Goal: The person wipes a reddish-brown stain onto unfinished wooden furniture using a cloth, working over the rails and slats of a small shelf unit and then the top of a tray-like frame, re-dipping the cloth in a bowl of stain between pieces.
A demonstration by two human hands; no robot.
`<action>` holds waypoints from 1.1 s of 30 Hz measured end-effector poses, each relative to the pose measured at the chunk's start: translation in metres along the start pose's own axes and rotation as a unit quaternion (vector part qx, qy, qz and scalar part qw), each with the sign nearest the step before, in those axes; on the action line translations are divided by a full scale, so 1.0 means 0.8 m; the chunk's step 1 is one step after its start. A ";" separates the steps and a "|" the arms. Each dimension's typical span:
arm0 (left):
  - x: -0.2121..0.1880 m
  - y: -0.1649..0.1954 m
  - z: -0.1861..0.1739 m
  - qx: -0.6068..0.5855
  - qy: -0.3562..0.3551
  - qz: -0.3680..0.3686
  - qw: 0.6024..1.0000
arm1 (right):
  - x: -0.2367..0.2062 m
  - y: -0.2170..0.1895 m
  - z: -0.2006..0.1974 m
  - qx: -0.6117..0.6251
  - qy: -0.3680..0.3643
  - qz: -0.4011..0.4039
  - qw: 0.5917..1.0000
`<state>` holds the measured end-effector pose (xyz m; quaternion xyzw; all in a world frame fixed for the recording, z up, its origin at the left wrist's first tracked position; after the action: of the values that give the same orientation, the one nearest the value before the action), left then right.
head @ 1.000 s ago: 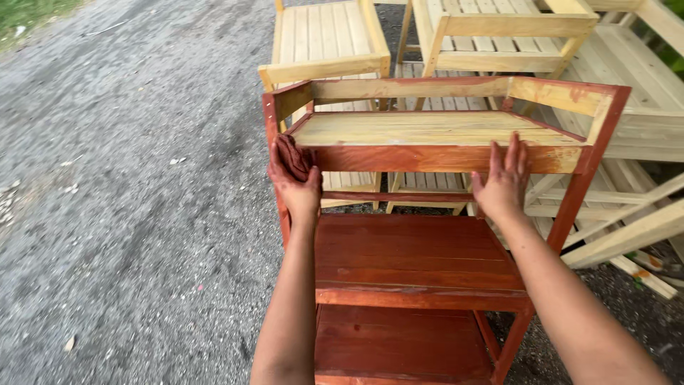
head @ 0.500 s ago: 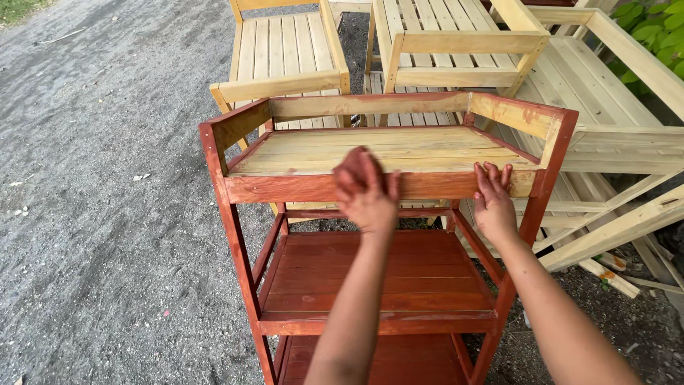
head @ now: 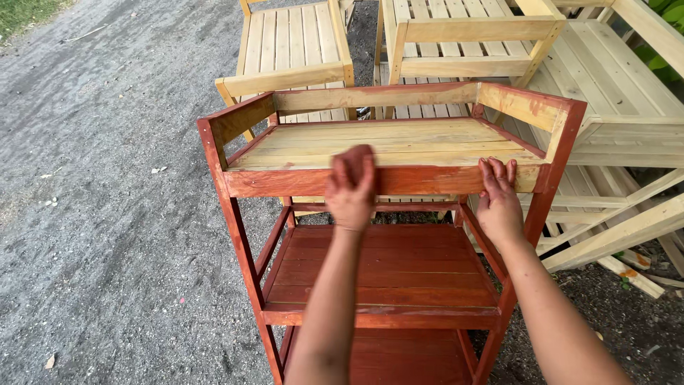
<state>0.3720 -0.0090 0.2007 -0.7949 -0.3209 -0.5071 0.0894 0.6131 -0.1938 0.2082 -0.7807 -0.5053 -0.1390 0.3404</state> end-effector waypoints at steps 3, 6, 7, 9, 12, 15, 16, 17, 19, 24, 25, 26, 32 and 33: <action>0.023 -0.125 -0.059 0.058 0.038 -0.082 0.994 | 0.000 -0.001 -0.002 0.000 -0.010 0.001 1.000; 0.055 -0.239 -0.112 0.145 0.018 -0.190 0.971 | 0.000 0.001 -0.001 0.022 -0.021 0.011 0.999; 0.063 -0.270 -0.122 0.150 -0.005 -0.244 0.958 | 0.000 0.000 0.000 0.027 -0.024 0.009 0.999; 0.082 -0.280 -0.116 0.179 -0.072 -0.246 0.950 | 0.001 -0.002 0.001 0.035 -0.030 -0.002 0.999; 0.094 -0.255 -0.087 0.159 -0.189 -0.311 0.918 | 0.003 0.003 0.006 0.033 -0.048 0.024 0.998; 0.105 -0.146 -0.040 0.091 -0.293 -0.295 0.905 | 0.005 0.003 0.009 0.023 -0.061 0.023 0.998; 0.106 -0.098 -0.020 0.091 -0.338 -0.288 0.891 | 0.006 0.003 0.011 0.016 -0.067 0.026 0.997; 0.108 -0.044 0.000 0.089 -0.384 -0.249 0.885 | 0.006 0.005 0.012 0.009 -0.073 0.029 0.997; 0.113 0.061 0.028 0.024 -0.412 -0.194 0.890 | 0.005 0.007 0.014 -0.005 -0.078 0.034 0.996; 0.116 0.187 0.058 -0.030 -0.441 -0.138 0.886 | 0.000 0.012 0.010 -0.011 -0.055 0.023 0.998; 0.117 0.183 0.054 -0.046 -0.426 -0.137 0.893 | 0.000 0.014 0.008 -0.022 -0.051 0.015 0.998; 0.112 0.166 0.051 -0.070 -0.431 -0.158 0.886 | 0.000 0.015 0.008 -0.030 -0.049 0.008 0.998; 0.115 -0.065 -0.030 0.069 -0.328 -0.211 0.918 | 0.001 0.017 0.012 -0.040 -0.053 -0.001 0.998; 0.106 -0.120 -0.040 0.086 -0.354 -0.266 0.893 | 0.002 0.018 0.013 -0.035 -0.058 0.002 0.998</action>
<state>0.3141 0.0863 0.2713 -0.7962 -0.5727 -0.1676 -0.1004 0.6251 -0.1896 0.1957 -0.8002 -0.5170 -0.1105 0.2831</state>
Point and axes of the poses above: each hand's wrist, its own x-axis towards the middle knuckle, its own z-axis out of the palm, y = z × x, the point moved 9 cm from there along x, towards the middle knuckle, and after that the axes turned 6 degrees about -x, right-handed, at the moved point
